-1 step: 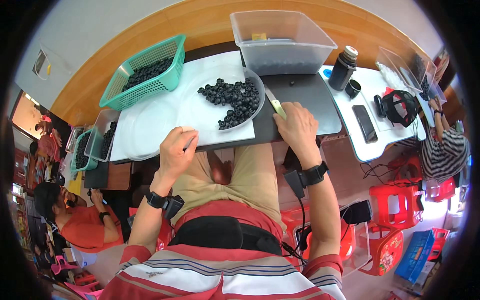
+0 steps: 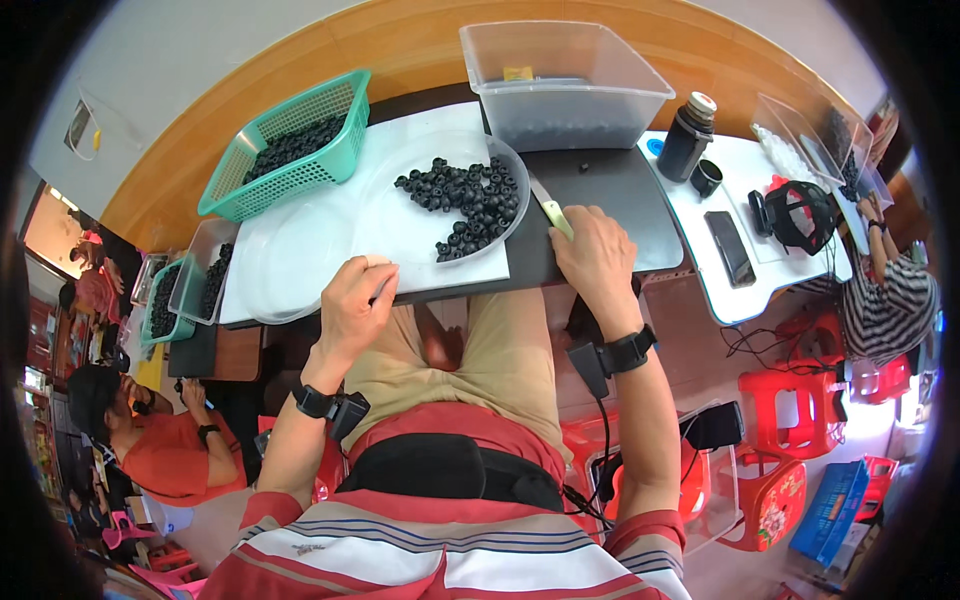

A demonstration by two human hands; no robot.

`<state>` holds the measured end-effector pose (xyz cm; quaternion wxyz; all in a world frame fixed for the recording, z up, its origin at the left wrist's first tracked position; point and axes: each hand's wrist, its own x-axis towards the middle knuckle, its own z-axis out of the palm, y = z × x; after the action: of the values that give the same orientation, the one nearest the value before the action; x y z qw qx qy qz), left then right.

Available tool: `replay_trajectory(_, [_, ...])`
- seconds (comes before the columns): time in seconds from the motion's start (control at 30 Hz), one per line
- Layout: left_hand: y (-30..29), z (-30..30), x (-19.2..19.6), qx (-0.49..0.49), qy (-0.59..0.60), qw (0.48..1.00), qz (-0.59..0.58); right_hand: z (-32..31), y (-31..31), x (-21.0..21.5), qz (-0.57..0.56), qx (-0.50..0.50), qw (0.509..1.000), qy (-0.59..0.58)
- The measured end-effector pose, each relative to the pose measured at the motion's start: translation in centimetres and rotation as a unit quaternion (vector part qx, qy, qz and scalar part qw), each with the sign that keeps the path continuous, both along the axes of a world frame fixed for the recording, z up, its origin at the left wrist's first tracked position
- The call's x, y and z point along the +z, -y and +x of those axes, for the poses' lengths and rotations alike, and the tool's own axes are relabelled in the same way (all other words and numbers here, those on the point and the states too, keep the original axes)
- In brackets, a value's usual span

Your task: The recorder uses a small knife to inspect or clean small black shoe components (possibly plastic or rubber pieces) at a manufacturing workstation.

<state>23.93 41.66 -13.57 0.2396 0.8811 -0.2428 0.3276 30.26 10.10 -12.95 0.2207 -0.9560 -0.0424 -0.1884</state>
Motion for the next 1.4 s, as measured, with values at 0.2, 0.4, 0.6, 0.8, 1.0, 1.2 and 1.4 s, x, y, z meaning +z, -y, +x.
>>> replay_trajectory(0.2, [0.4, 0.5, -1.6, 0.035, 0.001, 0.999, -0.037, 0.6, 0.0, -1.2, -0.019, 0.024, 0.997, 0.074])
replay_trajectory(0.4, [0.5, 1.1, -2.7, 0.046, 0.032, 0.997, -0.060, 1.6, 0.0, -1.5, -0.031, 0.044, 0.994, 0.094])
replay_trajectory(0.6, [0.6, 1.4, -3.0, 0.069, 0.038, 0.996, -0.043, 1.9, -0.2, -1.0, -0.030, 0.062, 0.991, 0.113])
replay_trajectory(0.8, [0.5, 1.5, -3.1, 0.084, 0.028, 0.996, -0.019, 2.3, -0.3, -0.6, -0.039, 0.062, 0.994, 0.083])
replay_trajectory(1.0, [0.3, 1.5, -3.0, 0.073, 0.023, 0.997, -0.008, 2.5, -0.5, -0.6, -0.050, 0.060, 0.996, 0.052])
replay_trajectory(1.2, [0.3, 1.6, -2.9, 0.080, 0.019, 0.997, -0.002, 2.6, -0.4, -1.0, -0.043, 0.051, 0.997, 0.036])
replay_trajectory(1.4, [0.3, 1.6, -2.8, 0.081, 0.020, 0.997, 0.001, 2.5, -0.7, -0.5, -0.024, 0.038, 0.999, 0.024])
